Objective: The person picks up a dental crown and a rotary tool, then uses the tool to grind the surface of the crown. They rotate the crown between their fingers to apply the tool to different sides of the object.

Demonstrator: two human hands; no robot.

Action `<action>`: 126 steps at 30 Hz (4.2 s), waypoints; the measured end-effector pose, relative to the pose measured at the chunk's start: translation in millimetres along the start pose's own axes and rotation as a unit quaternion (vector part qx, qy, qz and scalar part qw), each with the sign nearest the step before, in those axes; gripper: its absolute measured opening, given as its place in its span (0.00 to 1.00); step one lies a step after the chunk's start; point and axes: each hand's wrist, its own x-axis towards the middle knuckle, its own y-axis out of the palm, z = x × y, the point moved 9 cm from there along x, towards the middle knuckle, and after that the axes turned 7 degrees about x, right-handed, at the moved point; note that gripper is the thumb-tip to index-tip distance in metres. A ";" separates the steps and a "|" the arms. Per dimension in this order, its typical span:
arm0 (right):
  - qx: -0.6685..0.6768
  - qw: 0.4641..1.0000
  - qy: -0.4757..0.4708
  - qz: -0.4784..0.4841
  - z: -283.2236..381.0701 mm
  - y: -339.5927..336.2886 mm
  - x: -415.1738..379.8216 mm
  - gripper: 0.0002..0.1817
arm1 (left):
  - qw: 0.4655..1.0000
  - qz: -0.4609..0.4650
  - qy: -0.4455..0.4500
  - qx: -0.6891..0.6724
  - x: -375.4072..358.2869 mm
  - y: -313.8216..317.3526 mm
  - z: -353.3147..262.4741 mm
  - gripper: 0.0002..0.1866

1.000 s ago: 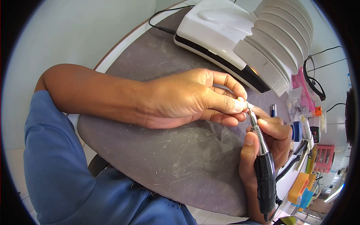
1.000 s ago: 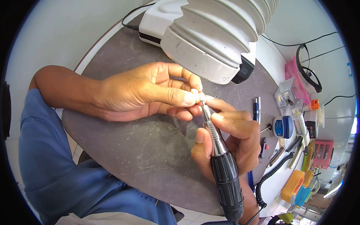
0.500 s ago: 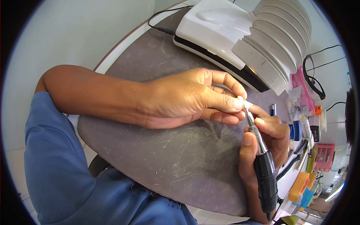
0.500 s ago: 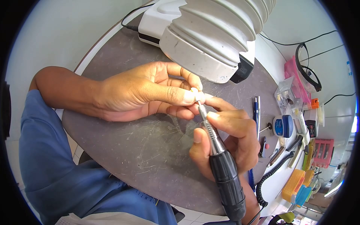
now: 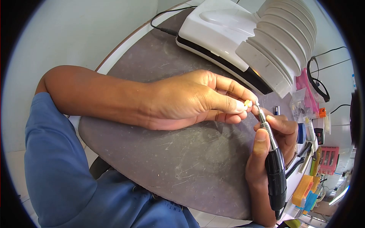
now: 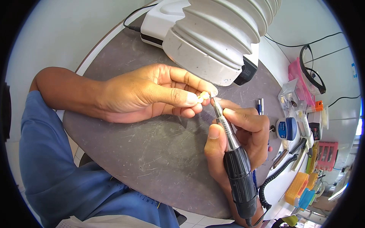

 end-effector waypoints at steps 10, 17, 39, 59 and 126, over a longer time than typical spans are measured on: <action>0.011 0.998 -0.053 0.010 2.1 2.0 -2.2 0.16 | 0.999 -0.008 -0.031 -0.010 -1.8 -4.0 4.8 0.17; -0.034 0.994 -0.098 0.018 9.3 5.5 -1.6 0.14 | 1.000 -0.009 -0.024 -0.001 -2.0 -4.4 4.5 0.18; -0.016 0.997 -0.077 0.009 3.1 5.0 -1.9 0.15 | 1.000 0.001 -0.015 -0.015 -1.0 -4.1 5.8 0.15; 0.004 0.999 -0.044 -0.012 -2.8 0.9 -2.5 0.14 | 1.000 -0.004 -0.016 0.001 -1.4 -3.2 5.1 0.14; -0.015 1.000 -0.011 0.000 0.9 0.3 1.3 0.14 | 0.999 -0.017 -0.001 0.029 -1.1 -3.3 2.3 0.13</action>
